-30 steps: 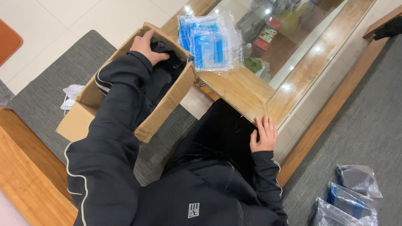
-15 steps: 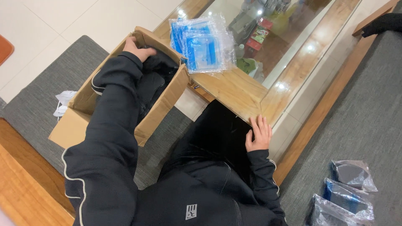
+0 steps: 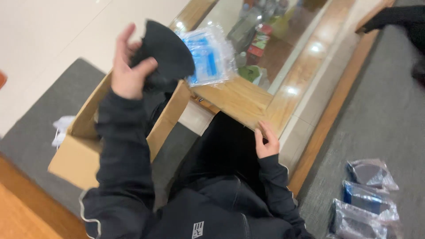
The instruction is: Packing black face masks into a cardboard box after inspection
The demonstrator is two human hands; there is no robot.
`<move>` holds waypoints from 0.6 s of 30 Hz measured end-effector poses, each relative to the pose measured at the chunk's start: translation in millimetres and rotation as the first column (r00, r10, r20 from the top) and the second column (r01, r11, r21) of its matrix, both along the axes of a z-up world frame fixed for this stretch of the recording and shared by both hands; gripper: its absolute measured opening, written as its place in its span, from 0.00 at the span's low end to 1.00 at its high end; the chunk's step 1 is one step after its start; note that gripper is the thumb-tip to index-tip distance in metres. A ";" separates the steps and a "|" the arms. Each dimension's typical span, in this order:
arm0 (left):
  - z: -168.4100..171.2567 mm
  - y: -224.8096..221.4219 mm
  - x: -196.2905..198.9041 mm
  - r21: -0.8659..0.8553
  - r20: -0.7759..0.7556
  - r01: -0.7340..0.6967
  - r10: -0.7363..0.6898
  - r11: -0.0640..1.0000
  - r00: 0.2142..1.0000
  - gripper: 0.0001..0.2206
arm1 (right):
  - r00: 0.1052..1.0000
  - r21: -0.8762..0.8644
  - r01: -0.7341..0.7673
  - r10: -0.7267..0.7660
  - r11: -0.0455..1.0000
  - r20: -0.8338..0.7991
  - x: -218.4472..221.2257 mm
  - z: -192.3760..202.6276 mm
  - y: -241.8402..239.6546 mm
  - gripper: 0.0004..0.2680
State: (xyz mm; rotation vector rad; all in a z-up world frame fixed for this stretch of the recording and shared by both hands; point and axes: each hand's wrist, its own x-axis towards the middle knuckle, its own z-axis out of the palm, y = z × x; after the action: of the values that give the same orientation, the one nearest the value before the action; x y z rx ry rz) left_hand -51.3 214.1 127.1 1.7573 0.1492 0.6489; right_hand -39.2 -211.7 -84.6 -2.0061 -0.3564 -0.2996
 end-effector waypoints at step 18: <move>-117.0 -218.1 42.5 0.436 -0.016 0.489 -0.536 0.755 0.844 0.41 | 0.914 0.573 -0.022 0.248 0.819 -0.320 39.5 24.1 -9.9 0.26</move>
State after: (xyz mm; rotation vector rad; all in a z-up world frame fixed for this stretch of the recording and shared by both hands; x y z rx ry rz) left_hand -8.8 -4.0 10.0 2.0519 -0.5883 0.3787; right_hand 0.3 -221.5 -60.5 -1.3987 -0.1360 0.0856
